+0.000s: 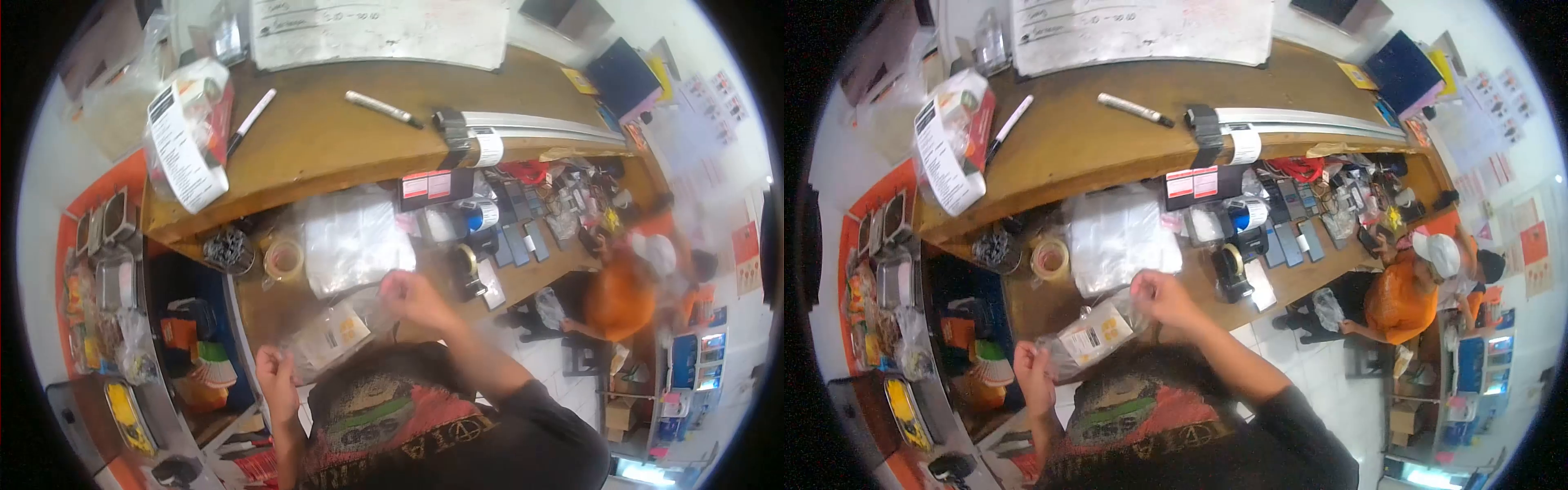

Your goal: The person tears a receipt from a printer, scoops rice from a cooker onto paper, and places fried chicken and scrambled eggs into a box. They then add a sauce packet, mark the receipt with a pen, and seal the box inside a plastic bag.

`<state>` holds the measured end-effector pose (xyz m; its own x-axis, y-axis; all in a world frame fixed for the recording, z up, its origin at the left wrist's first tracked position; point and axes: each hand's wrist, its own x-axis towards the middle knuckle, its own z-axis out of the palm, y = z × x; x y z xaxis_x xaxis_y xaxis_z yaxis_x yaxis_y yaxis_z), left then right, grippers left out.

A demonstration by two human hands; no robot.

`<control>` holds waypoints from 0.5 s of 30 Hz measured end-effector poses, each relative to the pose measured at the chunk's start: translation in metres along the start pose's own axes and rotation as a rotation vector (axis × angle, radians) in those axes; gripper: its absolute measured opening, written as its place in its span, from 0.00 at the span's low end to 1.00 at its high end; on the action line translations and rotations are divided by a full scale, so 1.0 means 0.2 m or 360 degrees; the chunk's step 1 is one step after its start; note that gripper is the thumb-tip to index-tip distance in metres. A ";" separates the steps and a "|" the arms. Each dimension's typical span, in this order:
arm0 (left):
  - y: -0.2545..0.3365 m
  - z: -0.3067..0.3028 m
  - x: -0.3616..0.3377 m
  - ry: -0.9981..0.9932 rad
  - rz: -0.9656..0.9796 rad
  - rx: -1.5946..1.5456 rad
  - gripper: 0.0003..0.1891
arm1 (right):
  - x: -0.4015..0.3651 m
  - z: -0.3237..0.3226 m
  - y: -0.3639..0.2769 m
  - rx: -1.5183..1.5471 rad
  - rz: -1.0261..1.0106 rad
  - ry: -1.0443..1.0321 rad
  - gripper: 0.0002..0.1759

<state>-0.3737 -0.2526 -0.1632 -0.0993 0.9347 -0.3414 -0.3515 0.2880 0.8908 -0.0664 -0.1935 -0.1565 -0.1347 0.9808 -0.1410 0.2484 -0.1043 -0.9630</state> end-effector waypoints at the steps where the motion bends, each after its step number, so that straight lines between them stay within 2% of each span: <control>1: -0.03 0.01 0.00 -0.0037 0.0002 0.0029 0.12 | -0.02 -0.07 -0.03 -0.0078 -0.0089 -0.0176 0.09; 4: -0.08 0.02 0.01 -0.0038 0.0035 0.0177 0.10 | -0.01 -0.37 -0.07 -0.0062 -0.0019 -0.0110 0.13; 5: -0.11 0.00 0.00 -0.0010 0.0015 0.0221 0.10 | 0.03 -0.52 0.01 0.0001 0.0102 0.0263 0.13; 7: -0.20 -0.04 0.02 0.0127 0.0208 0.0277 0.10 | 0.18 -0.89 0.22 0.0180 0.0442 0.1013 0.11; 8: -0.23 -0.04 0.02 0.0202 0.0308 0.0307 0.10 | 0.25 -1.10 0.37 0.0010 0.0213 0.1287 0.10; 10: -0.18 0.06 -0.04 0.0308 0.0226 0.0253 0.09 | 0.45 -1.54 0.84 -0.0259 0.0269 0.1611 0.11; 13: -0.19 0.13 -0.08 0.0469 0.0222 0.0159 0.09 | 0.71 -1.91 1.24 -0.0805 0.0382 0.1502 0.16; 15: -0.20 0.21 -0.10 0.0617 0.0257 0.0211 0.09 | 0.94 -2.07 1.58 -0.1235 0.0292 0.1428 0.18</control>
<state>-0.3192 -0.2730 -0.1792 -0.4940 0.8299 -0.2592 -0.1827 0.1923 0.9642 0.3844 0.0261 -0.3930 0.6030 0.7591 0.2452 0.7472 -0.4298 -0.5069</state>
